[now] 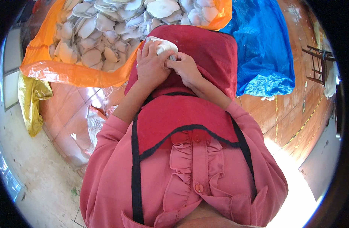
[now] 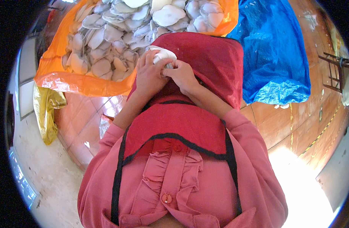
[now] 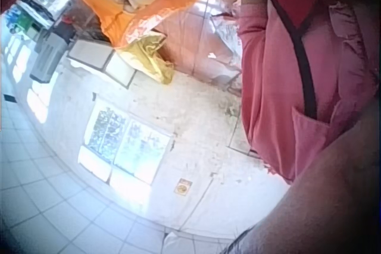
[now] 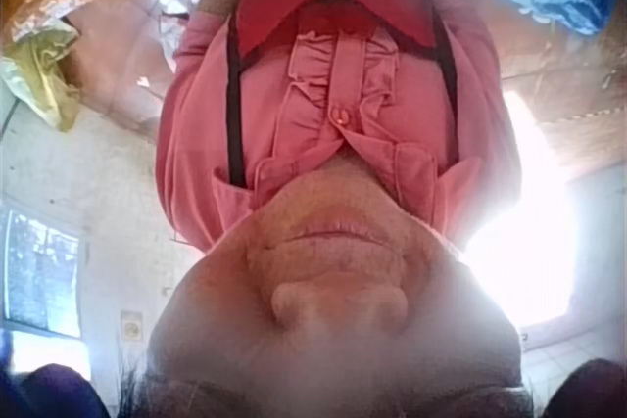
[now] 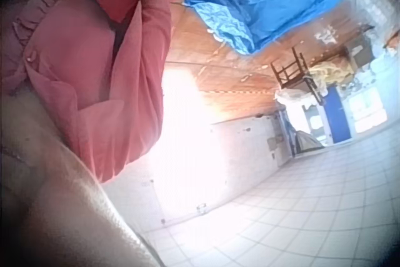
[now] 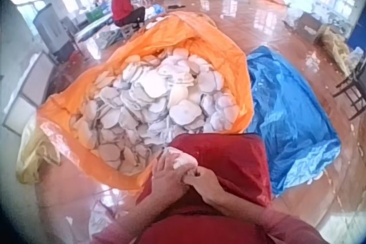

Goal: The person repeatedly picks white sock-like items from a large orange bag and stuffs them into a red fabric pouch on their lap. The person handles the items one at a time, folding and compressing them before placing them into the pouch.

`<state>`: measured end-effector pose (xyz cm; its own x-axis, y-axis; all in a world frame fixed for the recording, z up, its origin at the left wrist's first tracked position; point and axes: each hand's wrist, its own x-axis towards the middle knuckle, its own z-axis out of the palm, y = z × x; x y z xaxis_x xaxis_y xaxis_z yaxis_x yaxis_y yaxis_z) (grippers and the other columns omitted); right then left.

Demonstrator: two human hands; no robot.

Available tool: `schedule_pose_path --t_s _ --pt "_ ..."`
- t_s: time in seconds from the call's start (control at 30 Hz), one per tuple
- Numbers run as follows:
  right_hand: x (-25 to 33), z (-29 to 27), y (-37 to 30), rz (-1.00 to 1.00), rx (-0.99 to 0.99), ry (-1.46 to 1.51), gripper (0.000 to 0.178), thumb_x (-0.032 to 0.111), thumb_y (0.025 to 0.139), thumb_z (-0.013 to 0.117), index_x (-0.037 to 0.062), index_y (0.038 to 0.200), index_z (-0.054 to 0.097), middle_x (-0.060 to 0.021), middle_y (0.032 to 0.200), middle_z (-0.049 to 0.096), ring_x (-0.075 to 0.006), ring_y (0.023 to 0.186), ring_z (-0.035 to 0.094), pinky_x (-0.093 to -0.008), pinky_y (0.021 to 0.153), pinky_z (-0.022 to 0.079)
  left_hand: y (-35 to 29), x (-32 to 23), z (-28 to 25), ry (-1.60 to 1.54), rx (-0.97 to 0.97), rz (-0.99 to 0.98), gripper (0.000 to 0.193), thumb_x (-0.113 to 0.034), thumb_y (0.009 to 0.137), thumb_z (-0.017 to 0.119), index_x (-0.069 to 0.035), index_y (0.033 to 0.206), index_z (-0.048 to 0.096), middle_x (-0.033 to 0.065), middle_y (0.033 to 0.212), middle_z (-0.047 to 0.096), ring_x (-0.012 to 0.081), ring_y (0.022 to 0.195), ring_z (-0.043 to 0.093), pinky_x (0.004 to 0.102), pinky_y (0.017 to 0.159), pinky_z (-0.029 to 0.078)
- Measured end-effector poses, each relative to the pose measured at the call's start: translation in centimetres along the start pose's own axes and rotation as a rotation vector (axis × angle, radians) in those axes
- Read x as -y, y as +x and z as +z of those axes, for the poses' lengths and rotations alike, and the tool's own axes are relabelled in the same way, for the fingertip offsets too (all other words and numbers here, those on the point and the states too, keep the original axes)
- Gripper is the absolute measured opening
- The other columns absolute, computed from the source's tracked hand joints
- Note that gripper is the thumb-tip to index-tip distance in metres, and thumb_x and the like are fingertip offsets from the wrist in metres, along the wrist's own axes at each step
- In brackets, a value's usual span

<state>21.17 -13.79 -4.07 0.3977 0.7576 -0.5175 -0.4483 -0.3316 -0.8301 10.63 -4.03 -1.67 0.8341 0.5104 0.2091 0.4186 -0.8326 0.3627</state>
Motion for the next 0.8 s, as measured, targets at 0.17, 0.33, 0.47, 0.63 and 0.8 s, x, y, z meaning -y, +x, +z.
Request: schedule_pose_path --t_s 0.17,0.33,0.47,0.63,0.8 --pt "0.7 0.8 -1.2 -0.009 0.070 0.083 0.015 0.008 0.082 0.072 0.0056 0.092 0.061 0.0038 0.076 0.057 -0.0021 0.059 0.044 -0.0180 0.051 0.031 -0.9 1.7 -0.9 -0.078 0.062 0.054 0.037 -0.024 0.074 0.071 -0.027 0.110 0.067 0.0120 0.117 0.056 0.0322 0.109 0.056 0.0429 0.089 0.048" --pt "0.9 1.3 -0.8 0.027 0.094 0.097 0.017 0.010 0.083 0.074 0.0066 0.091 0.060 0.0038 0.075 0.056 -0.0012 0.057 0.042 -0.0178 0.049 0.029 -1.4 3.8 -0.8 -0.122 -0.017 0.131 0.043 -0.023 0.075 0.072 -0.021 0.117 0.062 0.0138 0.100 0.061 0.0340 0.089 0.063 0.0424 0.073 0.053" --pt "0.9 0.8 0.7 0.022 0.080 0.184 0.019 0.012 0.081 0.076 0.0062 0.090 0.060 0.0034 0.073 0.056 -0.0027 0.055 0.042 -0.0201 0.047 0.030 -0.1 4.1 -0.3 -0.228 0.076 0.000 0.044 -0.026 0.075 0.074 -0.018 0.117 0.062 0.0131 0.093 0.063 0.0341 0.087 0.063 0.0439 0.073 0.051" --pt "1.0 0.7 0.8 0.086 0.025 0.289 0.018 0.013 0.082 0.075 0.0063 0.089 0.059 0.0025 0.070 0.055 -0.0041 0.050 0.040 -0.0207 0.043 0.028 1.1 4.4 -0.9 -0.302 0.201 0.023 0.056 -0.033 0.070 0.080 -0.016 0.119 0.061 0.0122 0.092 0.064 0.0332 0.087 0.063 0.0440 0.073 0.051" --pt "1.0 -0.4 1.0 0.152 0.057 0.387 0.017 0.013 0.084 0.073 0.0060 0.089 0.058 0.0003 0.070 0.056 -0.0044 0.048 0.039 -0.0206 0.041 0.026 1.6 5.5 -0.2 -0.349 0.179 0.222 0.063 -0.035 0.066 0.083 -0.012 0.121 0.060 0.0107 0.088 0.063 0.0328 0.084 0.063 0.0429 0.072 0.050"
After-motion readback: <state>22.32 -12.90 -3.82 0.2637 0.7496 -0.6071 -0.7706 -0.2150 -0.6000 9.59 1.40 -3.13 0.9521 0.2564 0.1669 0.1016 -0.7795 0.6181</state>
